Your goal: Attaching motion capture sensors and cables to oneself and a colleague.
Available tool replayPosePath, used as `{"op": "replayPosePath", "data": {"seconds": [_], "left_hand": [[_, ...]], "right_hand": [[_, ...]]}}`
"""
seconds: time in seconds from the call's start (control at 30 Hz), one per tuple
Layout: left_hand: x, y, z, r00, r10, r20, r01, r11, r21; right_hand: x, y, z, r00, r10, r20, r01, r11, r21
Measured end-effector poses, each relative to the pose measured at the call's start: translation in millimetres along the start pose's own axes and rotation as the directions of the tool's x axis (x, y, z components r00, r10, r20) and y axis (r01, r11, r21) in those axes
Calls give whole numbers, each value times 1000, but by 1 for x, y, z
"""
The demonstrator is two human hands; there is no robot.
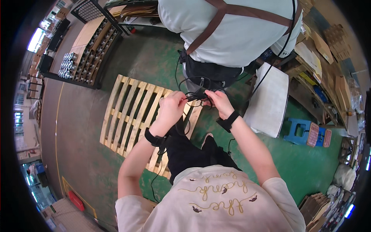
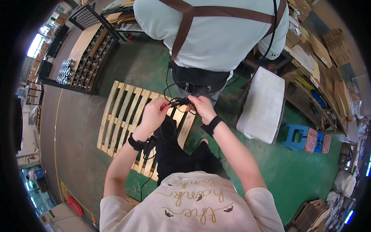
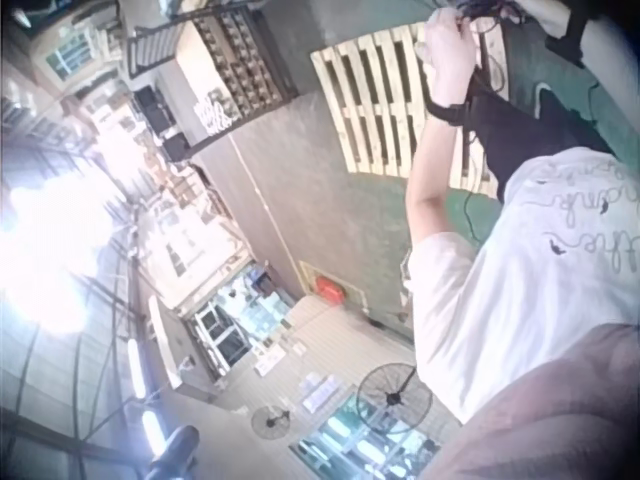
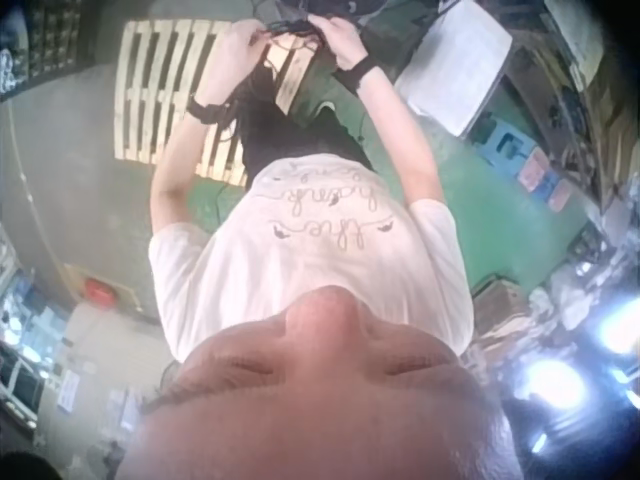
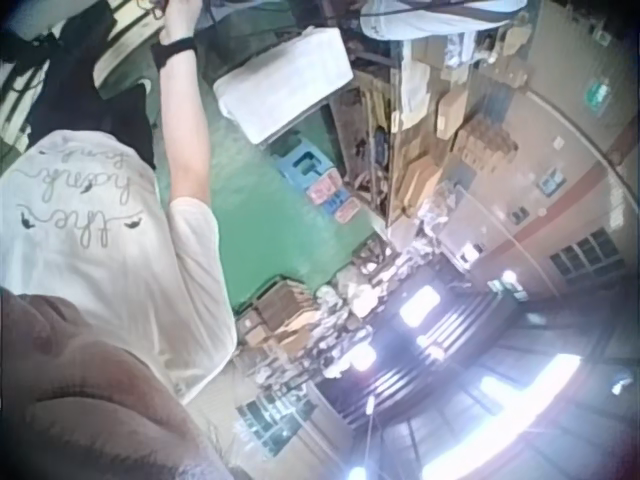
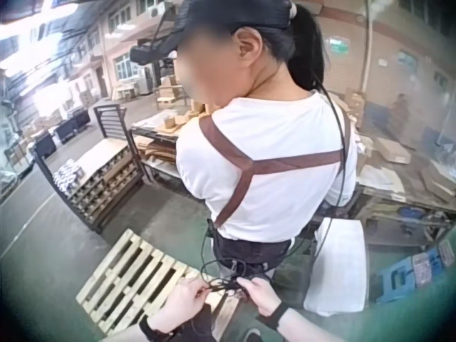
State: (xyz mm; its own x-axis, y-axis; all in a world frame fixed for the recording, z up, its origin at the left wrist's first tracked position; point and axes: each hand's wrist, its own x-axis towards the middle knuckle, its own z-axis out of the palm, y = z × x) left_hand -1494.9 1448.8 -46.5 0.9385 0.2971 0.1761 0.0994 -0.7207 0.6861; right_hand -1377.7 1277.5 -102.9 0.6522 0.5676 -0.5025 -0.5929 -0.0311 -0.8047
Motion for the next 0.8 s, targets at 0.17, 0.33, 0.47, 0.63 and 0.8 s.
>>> {"op": "replayPosePath", "data": {"seconds": [0.17,0.33,0.47,0.63,0.8], "left_hand": [[-7,-21,-38,995,40,88,-40,999,-2],[-25,-51,-82,993,-116,27,114,992,54],[-34,-50,-87,978,-206,37,204,978,39],[-31,-63,-82,985,-171,-13,172,985,22],[-28,-71,-78,983,-179,45,177,983,50]], "right_hand": [[0,-5,-2,997,-60,-51,59,998,-17],[-6,-12,-1,998,-60,-36,62,997,46],[-8,-16,-1,999,41,-15,-41,999,10],[-9,-21,-7,994,56,97,-49,996,-76],[-3,15,-9,940,-149,305,78,969,235]]}}
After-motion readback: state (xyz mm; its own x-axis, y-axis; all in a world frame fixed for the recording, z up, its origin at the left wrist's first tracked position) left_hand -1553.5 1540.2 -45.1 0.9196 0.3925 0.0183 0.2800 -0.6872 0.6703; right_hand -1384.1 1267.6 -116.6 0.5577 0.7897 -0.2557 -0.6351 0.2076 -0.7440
